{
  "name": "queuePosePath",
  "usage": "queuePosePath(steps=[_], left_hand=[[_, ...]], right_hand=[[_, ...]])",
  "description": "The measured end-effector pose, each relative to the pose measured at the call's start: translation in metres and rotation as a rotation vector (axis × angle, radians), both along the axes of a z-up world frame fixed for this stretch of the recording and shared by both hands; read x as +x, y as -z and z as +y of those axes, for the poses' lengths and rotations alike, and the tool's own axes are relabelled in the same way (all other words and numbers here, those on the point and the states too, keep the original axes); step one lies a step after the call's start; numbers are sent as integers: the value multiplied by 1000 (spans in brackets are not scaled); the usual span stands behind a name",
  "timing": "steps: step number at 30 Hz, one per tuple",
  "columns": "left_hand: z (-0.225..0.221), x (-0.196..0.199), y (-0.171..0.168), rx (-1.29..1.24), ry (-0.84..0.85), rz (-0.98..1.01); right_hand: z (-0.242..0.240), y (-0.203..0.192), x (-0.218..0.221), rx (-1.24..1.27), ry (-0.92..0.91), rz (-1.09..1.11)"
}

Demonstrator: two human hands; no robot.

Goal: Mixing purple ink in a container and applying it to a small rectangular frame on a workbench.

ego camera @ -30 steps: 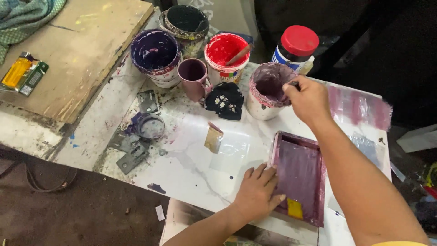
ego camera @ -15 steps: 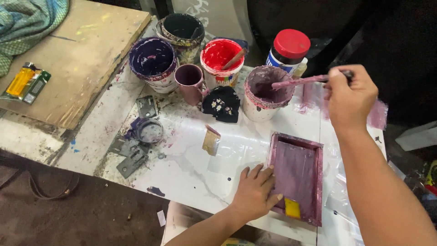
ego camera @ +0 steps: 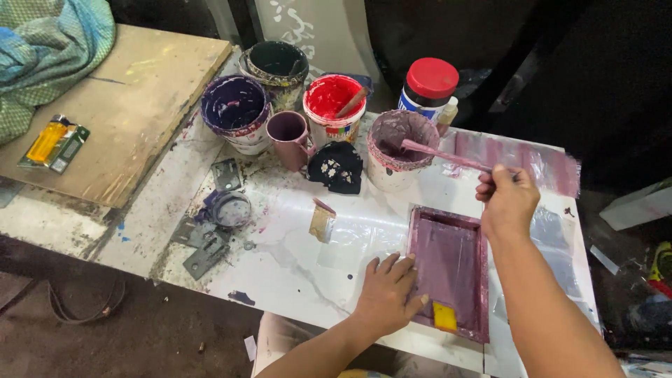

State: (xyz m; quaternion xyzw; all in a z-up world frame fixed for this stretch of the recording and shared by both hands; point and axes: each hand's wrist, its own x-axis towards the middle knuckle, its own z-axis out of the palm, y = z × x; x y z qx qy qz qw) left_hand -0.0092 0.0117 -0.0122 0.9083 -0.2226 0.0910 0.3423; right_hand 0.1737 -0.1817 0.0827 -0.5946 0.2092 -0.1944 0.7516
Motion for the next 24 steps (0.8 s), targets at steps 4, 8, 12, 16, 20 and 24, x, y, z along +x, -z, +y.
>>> queuePosePath(steps=[4, 8, 12, 16, 20, 24], left_hand=[[0, -1, -3, -15, -1, 32], [-2, 0, -9, -10, -11, 73], [-1, 0, -3, -19, -12, 25], [-2, 0, -5, 0, -2, 85], [-2, 0, -5, 10, -5, 66], [0, 2, -8, 13, 4, 128]], right_hand=[[9, -3, -7, -12, 19, 62], [9, 0, -4, 117, 61, 112], [7, 0, -6, 208, 32, 153], [2, 5, -5, 323, 42, 200], [-2, 6, -2, 486, 71, 227], [-26, 14, -2, 551, 70, 180]])
